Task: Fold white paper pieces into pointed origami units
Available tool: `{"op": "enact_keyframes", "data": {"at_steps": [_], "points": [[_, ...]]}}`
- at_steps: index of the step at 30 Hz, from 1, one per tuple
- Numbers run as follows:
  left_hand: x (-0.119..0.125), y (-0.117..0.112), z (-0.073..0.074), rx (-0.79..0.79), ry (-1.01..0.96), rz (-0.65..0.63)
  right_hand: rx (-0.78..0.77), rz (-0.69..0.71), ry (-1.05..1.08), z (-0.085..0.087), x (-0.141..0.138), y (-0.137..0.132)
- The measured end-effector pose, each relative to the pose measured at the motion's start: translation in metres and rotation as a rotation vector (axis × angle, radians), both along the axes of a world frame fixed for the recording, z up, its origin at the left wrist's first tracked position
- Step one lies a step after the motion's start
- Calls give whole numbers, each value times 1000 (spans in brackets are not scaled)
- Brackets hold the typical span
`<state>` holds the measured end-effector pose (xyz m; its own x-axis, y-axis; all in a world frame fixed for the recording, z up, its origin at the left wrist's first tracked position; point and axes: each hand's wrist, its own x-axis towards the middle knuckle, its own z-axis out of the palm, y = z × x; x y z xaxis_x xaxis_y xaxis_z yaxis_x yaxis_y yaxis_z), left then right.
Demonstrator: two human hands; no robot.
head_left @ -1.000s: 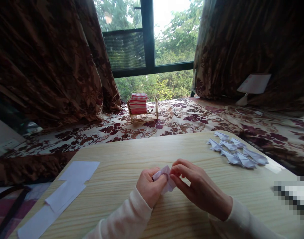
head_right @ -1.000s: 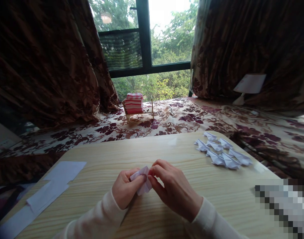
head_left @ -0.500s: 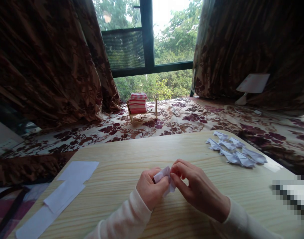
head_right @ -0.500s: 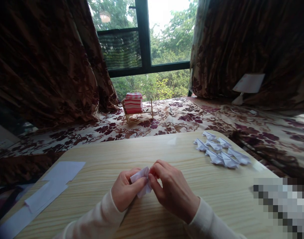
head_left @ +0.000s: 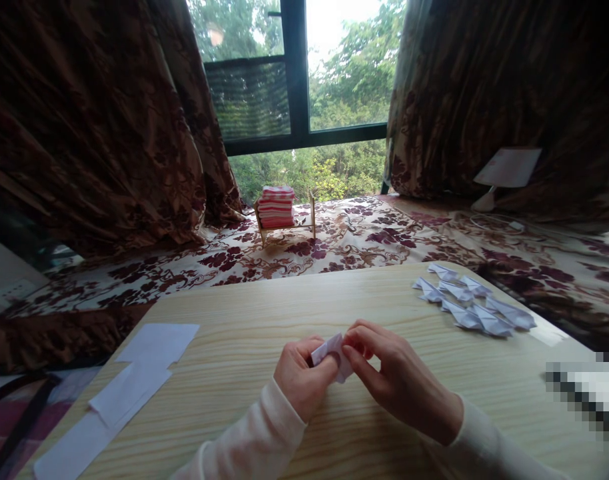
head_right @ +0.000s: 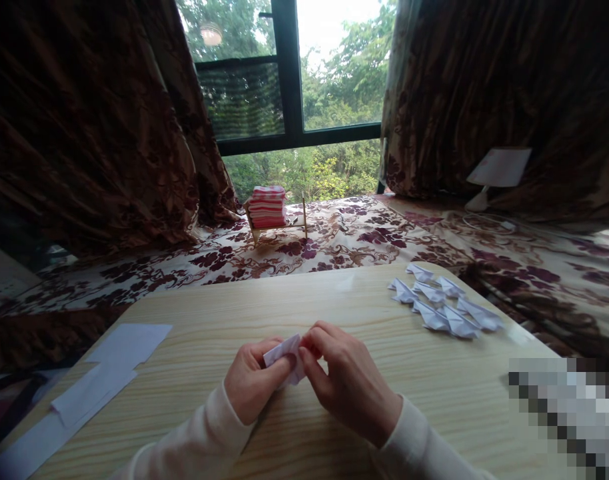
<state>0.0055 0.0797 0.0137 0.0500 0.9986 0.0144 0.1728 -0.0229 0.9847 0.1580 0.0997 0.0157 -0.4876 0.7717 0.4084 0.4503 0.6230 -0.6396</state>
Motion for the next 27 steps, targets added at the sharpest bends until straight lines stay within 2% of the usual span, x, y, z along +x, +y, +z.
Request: {"op": "enact_keyframes", "data": {"at_steps": [7, 15, 23, 27], "points": [[2, 0, 1, 0, 10, 37, -285, -15, 35, 8, -1, 3], [5, -4, 0, -21, 2, 32, -360, 33, 100, -2, -2, 4], [5, -2, 5, -119, -100, -13, -540, 104, 163, 5, 3, 8], [3, -1, 6, -141, -147, -34, -518, 94, 166, 9, 6, 10]]}}
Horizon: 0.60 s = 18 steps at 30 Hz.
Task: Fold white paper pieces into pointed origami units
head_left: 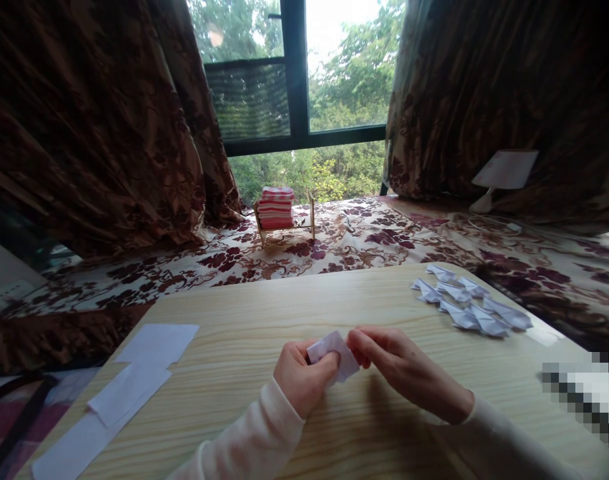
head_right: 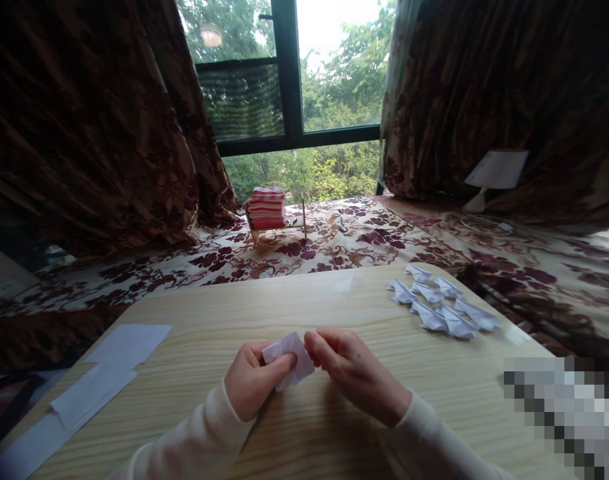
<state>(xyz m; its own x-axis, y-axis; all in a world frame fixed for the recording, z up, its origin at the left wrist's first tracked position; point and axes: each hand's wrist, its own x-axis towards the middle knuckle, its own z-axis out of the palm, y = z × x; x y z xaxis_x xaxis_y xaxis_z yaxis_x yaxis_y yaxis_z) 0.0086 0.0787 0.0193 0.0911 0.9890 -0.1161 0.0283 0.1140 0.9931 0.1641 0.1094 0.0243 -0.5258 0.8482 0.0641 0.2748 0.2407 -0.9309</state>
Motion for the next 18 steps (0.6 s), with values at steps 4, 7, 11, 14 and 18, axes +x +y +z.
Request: {"op": "enact_keyframes", "data": {"at_steps": [4, 7, 11, 14, 18], "points": [[-1, 0, -2, -13, -44, 13, 16, -23, -7, 1, 0, -2], [-4, 2, -4, -25, -81, 15, -8, -27, 14, 1, 0, -2], [-8, 6, -6, -28, -88, 34, -35, -67, 30, 4, 1, -1], [-8, 6, -5, -34, -65, 42, -76, -77, 50, 3, 0, 0], [-8, 5, -3, -43, -41, 47, -129, -94, 109, -5, -2, 2]]}}
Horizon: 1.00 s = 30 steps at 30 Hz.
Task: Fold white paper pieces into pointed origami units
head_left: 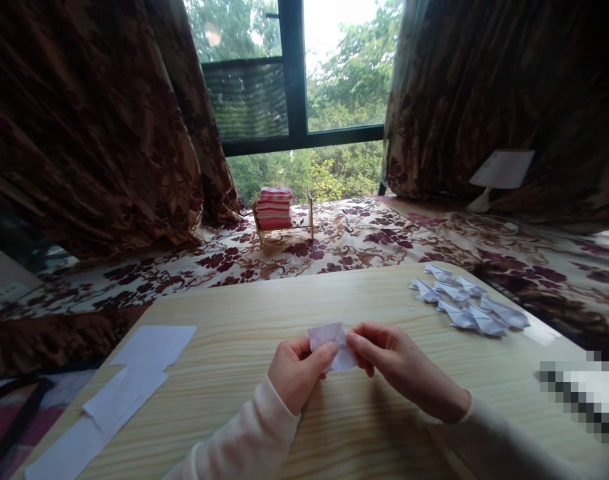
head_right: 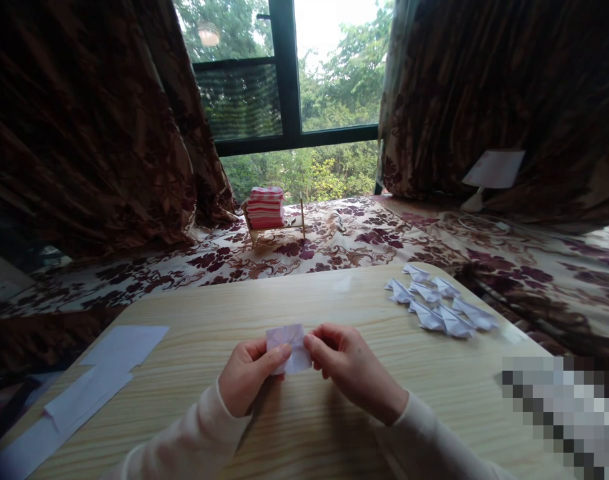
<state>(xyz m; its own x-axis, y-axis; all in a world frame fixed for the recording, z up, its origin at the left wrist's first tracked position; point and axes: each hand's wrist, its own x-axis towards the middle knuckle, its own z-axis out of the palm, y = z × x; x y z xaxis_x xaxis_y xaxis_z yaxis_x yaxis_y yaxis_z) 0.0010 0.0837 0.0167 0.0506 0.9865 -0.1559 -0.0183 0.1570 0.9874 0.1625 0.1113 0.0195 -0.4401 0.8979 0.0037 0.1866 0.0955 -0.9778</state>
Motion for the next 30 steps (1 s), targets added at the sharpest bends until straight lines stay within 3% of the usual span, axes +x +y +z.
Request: {"op": "enact_keyframes", "data": {"at_steps": [5, 10, 14, 25, 30], "points": [[-2, 2, -3, 23, -9, 21, -92, -30, 72, -2, -3, 0], [-5, 6, -14, 41, -62, 45, -177, 64, -5, 2, -5, -5], [-5, 5, -17, 30, -85, 46, -104, 109, -48, 5, -3, -5], [-1, 5, -15, -21, -237, -22, -83, -34, 204, -11, -7, -2], [-1, 4, -18, -20, -181, 48, -51, -34, 168, -15, -10, -5]]}}
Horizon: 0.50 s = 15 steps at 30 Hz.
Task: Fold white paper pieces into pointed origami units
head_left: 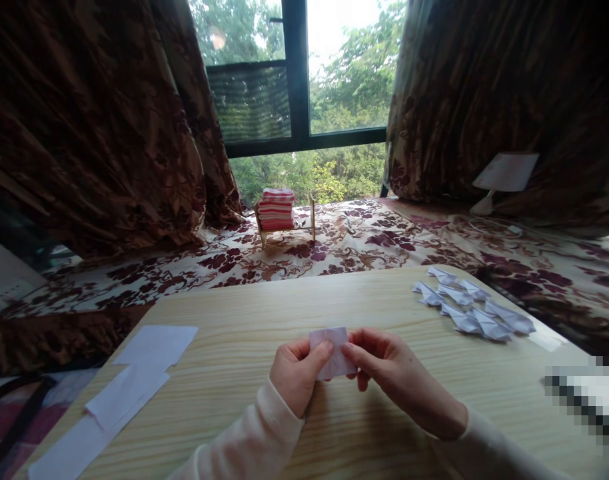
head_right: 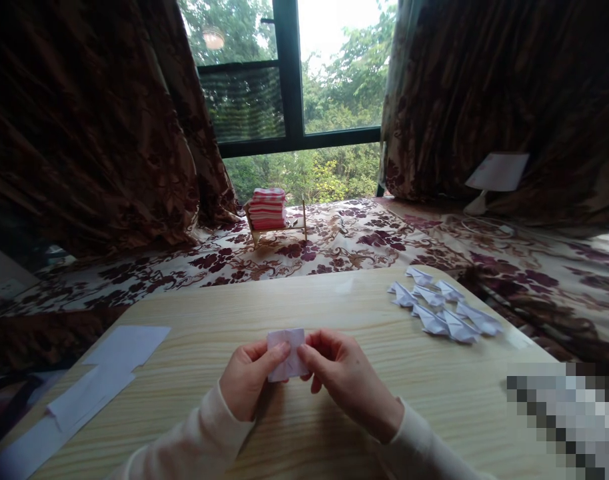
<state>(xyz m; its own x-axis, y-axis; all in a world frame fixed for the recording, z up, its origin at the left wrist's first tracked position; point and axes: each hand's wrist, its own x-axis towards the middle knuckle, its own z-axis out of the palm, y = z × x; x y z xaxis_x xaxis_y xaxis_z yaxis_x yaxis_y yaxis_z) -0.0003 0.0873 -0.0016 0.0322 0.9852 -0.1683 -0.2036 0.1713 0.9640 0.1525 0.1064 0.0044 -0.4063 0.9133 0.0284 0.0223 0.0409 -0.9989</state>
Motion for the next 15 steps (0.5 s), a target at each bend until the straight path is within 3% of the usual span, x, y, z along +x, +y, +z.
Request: {"op": "enact_keyframes", "data": {"at_steps": [5, 10, 15], "points": [[-1, -1, 4, -9, 57, 45, 380, -208, -202, 7, 3, -3], [1, -2, 9, 5, 80, 27, 481, -80, -302, 13, 5, -5], [2, -4, 14, 3, 96, 0, 594, -88, -354, 12, 5, -4]]}}
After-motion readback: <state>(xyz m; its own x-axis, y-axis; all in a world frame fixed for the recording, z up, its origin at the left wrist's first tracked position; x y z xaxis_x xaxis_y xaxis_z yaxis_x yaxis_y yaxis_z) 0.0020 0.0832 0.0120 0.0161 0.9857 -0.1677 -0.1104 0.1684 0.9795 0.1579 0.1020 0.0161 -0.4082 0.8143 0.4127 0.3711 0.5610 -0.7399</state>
